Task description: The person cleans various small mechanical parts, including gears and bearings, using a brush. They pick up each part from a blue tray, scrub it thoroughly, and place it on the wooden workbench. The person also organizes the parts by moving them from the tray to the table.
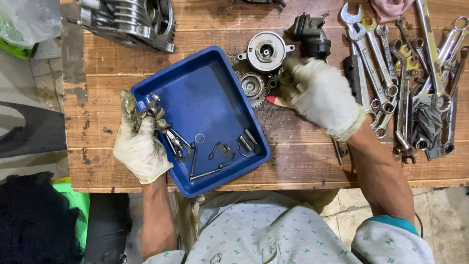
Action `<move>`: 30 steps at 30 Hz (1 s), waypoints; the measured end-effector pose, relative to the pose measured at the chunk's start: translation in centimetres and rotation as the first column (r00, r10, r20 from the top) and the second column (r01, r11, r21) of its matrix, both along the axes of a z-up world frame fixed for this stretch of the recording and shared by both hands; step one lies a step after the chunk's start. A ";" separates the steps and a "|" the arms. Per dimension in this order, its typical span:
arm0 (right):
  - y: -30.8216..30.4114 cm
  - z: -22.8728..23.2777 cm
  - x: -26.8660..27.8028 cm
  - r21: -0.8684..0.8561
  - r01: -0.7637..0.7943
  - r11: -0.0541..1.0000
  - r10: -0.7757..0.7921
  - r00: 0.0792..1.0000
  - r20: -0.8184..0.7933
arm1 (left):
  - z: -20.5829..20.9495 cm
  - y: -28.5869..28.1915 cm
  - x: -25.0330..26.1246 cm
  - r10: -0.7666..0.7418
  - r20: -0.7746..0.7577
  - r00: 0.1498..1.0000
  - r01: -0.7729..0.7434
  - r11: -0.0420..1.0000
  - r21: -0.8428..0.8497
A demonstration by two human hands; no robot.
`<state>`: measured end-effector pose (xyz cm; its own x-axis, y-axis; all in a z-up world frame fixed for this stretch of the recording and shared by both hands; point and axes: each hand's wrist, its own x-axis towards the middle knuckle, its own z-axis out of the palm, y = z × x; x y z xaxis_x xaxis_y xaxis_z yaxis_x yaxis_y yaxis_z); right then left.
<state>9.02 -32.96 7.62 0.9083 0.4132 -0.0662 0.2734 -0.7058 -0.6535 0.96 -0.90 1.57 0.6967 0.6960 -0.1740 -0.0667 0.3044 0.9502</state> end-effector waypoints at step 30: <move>0.2 2.3 -0.2 0.143 -0.056 0.988 0.020 0.969 0.245 | -0.6 0.4 -0.1 0.045 -0.129 0.991 -0.044 0.999 0.012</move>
<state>8.82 -32.71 9.97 0.8729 0.4363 0.2181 0.4612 -0.5926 -0.6604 0.83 -0.55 0.95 0.6369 0.7279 -0.2542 0.0433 0.2954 0.9544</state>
